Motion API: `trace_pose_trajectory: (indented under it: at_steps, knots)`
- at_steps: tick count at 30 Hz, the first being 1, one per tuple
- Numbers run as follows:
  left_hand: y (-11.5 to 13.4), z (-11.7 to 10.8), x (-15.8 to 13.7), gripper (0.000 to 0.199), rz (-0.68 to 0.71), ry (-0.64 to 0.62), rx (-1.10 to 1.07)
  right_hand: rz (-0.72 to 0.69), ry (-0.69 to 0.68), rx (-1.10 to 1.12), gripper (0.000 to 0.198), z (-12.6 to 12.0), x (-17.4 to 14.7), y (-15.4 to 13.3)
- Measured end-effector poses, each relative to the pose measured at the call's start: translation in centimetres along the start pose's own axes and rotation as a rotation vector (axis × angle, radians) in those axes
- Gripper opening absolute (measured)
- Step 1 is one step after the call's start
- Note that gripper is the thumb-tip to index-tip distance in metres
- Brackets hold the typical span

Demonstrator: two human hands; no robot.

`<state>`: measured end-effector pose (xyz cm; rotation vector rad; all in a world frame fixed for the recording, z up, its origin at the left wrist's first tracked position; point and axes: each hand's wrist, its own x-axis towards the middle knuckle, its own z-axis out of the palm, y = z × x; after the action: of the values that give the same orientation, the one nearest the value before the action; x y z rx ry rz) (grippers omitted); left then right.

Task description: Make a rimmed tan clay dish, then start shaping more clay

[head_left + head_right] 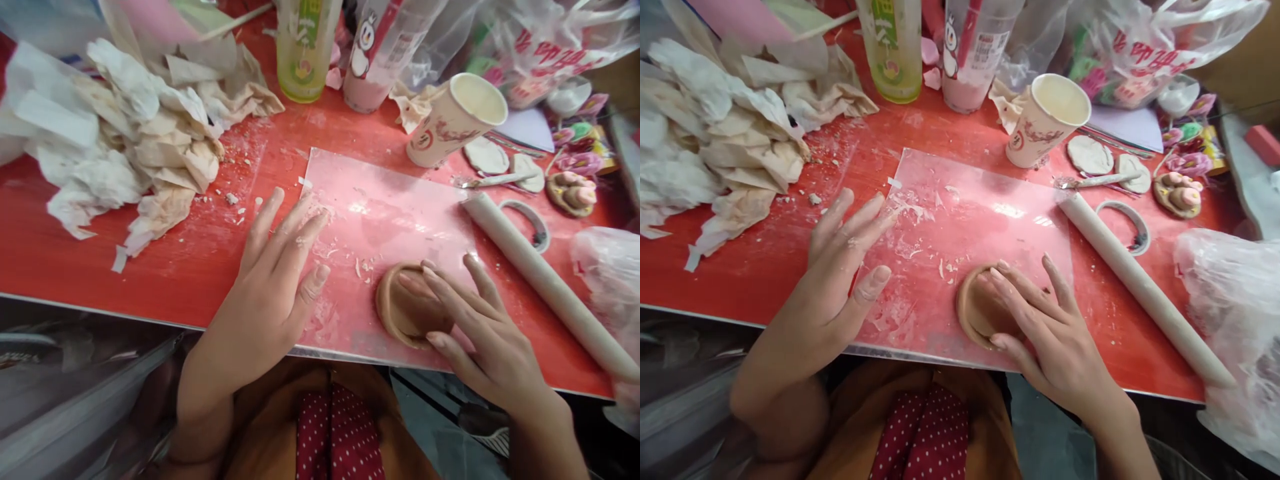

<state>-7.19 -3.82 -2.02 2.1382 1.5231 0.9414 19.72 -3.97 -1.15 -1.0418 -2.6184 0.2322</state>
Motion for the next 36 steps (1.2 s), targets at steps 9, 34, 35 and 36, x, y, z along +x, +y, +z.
trace_pose_trajectory:
  at_steps: [9,34,35,36]
  knots:
    - [0.3,-0.3,0.1,0.044,-0.062,-0.029,-0.057,-0.028,-0.082,-0.021,0.064,-0.1,0.4,-0.2]
    - [0.2,-0.2,-0.2,0.036,0.008,-0.009,0.051,-0.122,-0.062,0.016,0.063,0.0,-1.1,-1.6]
    - [0.2,-0.2,-0.2,0.035,0.010,-0.005,0.057,-0.129,-0.069,0.017,0.064,0.1,-1.1,-1.6]
    - [0.2,-0.2,-0.2,0.035,0.010,-0.001,0.062,-0.132,-0.076,0.018,0.064,0.2,-1.2,-1.6]
